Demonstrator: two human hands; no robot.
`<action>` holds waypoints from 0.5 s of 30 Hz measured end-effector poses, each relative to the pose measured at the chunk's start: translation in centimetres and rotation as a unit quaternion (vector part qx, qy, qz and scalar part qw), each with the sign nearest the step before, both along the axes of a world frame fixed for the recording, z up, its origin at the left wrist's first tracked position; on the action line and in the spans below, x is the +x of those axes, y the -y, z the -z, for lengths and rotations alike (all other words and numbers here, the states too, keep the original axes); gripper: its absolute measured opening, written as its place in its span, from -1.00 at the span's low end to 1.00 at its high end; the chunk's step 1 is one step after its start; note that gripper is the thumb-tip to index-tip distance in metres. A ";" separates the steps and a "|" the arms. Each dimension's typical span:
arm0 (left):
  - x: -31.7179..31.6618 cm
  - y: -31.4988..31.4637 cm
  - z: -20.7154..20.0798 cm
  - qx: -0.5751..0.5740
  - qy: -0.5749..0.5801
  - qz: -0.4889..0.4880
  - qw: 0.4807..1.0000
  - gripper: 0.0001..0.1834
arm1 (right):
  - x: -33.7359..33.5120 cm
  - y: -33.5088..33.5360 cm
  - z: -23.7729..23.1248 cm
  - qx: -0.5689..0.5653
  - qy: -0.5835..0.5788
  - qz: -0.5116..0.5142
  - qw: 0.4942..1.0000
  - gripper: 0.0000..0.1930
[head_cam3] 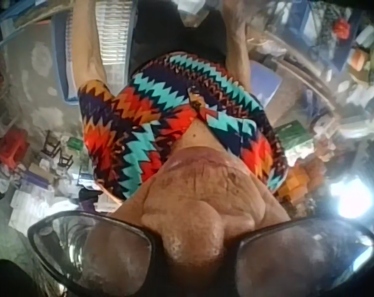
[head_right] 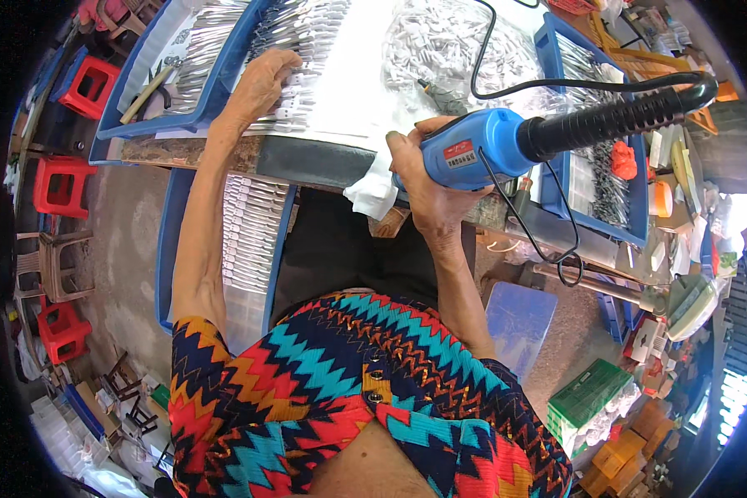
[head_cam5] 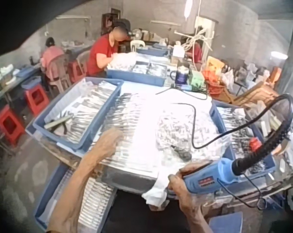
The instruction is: Assembling small electronic components into plastic housings using an electric screwdriver.
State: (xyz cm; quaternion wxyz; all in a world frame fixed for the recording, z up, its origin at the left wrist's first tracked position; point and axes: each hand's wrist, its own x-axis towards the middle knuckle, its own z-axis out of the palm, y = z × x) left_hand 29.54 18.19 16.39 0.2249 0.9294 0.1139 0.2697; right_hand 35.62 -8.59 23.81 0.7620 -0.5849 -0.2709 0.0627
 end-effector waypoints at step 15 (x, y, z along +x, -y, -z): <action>2.1 -0.1 -0.1 0.090 -0.087 -0.021 0.992 -0.79 | 0.1 0.8 0.4 0.029 -0.013 0.006 0.999 -0.76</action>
